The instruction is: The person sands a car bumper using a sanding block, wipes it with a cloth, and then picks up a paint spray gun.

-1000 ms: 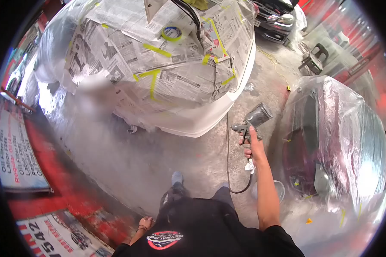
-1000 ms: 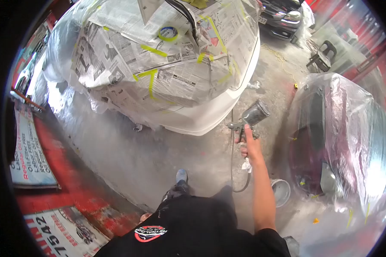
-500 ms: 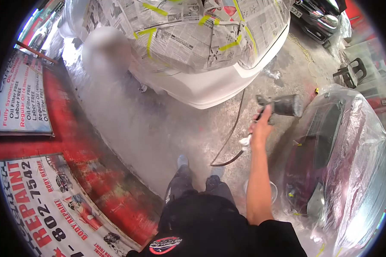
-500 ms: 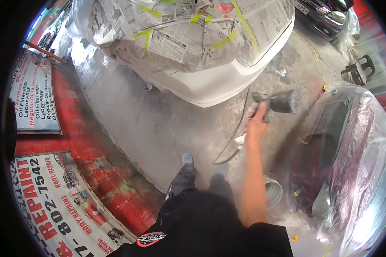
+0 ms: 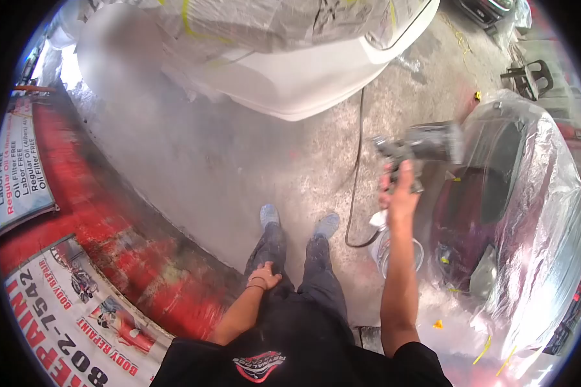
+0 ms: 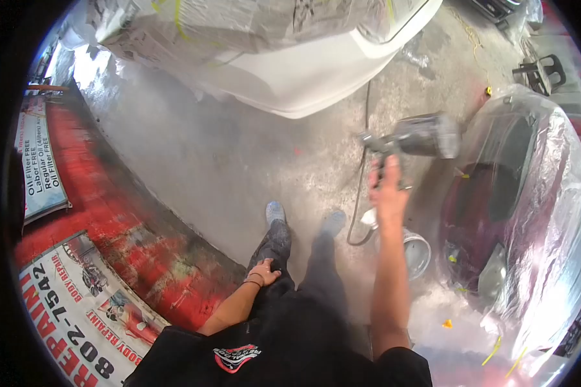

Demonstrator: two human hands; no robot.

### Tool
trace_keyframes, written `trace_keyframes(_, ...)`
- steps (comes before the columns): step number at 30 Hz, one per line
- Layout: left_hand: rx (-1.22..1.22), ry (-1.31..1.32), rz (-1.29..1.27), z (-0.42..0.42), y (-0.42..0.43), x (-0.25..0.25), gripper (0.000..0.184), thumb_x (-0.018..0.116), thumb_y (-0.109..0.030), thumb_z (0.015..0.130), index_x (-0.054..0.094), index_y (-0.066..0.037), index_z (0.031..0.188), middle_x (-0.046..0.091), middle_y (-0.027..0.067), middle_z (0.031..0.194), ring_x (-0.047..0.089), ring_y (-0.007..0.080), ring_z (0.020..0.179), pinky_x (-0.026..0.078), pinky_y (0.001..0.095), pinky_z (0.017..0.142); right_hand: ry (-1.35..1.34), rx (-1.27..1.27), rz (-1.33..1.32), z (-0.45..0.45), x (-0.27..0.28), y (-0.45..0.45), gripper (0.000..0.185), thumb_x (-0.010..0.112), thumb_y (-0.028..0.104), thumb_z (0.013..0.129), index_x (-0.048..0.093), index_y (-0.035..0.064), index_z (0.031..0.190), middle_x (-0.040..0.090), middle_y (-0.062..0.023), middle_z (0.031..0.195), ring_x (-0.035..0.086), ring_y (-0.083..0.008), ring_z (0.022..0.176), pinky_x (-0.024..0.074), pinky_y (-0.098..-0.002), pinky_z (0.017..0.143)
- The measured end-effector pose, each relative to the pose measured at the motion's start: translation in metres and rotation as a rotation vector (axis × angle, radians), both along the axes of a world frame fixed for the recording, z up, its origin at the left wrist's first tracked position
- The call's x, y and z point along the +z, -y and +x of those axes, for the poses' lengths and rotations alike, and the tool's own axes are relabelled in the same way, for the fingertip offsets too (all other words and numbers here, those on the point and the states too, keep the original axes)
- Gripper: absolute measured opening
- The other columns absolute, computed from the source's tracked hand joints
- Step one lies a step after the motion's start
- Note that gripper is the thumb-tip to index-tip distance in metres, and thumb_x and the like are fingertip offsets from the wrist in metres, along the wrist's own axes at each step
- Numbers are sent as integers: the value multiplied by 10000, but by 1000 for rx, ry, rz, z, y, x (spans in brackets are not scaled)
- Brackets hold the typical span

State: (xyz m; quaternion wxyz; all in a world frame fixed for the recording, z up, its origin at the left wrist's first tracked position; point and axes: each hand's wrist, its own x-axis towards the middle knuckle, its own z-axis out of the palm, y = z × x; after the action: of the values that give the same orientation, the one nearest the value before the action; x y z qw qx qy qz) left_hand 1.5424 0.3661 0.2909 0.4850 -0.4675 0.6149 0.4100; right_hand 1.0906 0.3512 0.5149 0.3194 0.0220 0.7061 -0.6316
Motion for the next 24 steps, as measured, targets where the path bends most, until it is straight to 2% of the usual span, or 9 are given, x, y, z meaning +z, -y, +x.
trace_keyframes(3,-266,113,-77,-19,-4,9,932,755,-598,940,347,-302,1724,287,183,1810,476,431,1555,452,566,1219,-108,-195,-36,-32,-8,-3,509,565,569,1131,651,68,1090,542,-6,731,411,-78,482,330,-269,446)
trace_keyframes(4,-240,104,-101,-21,-2,5,954,761,-598,940,318,-297,1730,329,193,1778,463,428,1555,452,555,1211,-154,-259,-33,-41,-16,-3,535,548,592,1124,648,68,1100,543,-8,737,391,-82,476,316,-276,440)
trace_keyframes(6,-203,81,-117,-28,11,-8,924,758,-588,941,363,-259,1709,375,178,1749,482,411,1540,452,557,1207,-245,-382,-39,-52,-33,-1,587,514,639,1110,640,66,1119,544,-12,748,350,-89,464,286,-290,428)
trace_keyframes(10,-199,-31,-214,-29,15,-51,831,756,-564,934,500,-168,1618,481,145,1672,520,371,1506,458,558,1196,-204,-429,-57,-40,-58,6,589,511,656,1100,618,77,1090,528,-22,749,348,-91,473,282,-289,449)
trace_keyframes(13,-229,-22,-267,-32,11,-64,720,738,-534,939,599,-134,1522,546,129,1619,539,346,1487,460,557,1188,-100,-291,-86,-3,-73,9,589,495,668,1100,616,91,1082,521,-27,739,345,-91,474,274,-284,449)
trace_keyframes(16,-227,-47,-336,-28,3,-68,649,717,-509,948,643,-131,1470,586,129,1575,551,336,1470,456,551,1188,80,-39,-232,32,-102,-2,530,566,560,1112,653,37,1114,583,-37,777,449,-88,561,335,-267,488)
trace_keyframes(19,-210,-52,-328,-34,1,-69,614,705,-491,954,662,-126,1445,597,128,1564,559,331,1460,451,552,1189,104,231,-242,49,-118,-1,488,595,478,1112,702,4,1145,630,-39,813,505,-75,643,355,-244,516)
trace_keyframes(20,-201,-71,-358,-32,-2,-73,598,706,-482,949,678,-119,1423,606,125,1551,575,331,1440,452,546,1188,107,264,-203,48,-120,-1,457,605,417,1112,732,-19,1164,646,-34,825,520,-68,695,357,-226,535)
trace_keyframes(24,-202,-83,-385,-37,-4,-76,550,718,-452,931,700,-115,1365,641,121,1501,609,330,1393,465,544,1169,69,130,-171,28,-149,-1,476,581,453,1137,718,-3,1129,620,-16,804,510,-63,652,343,-221,519)
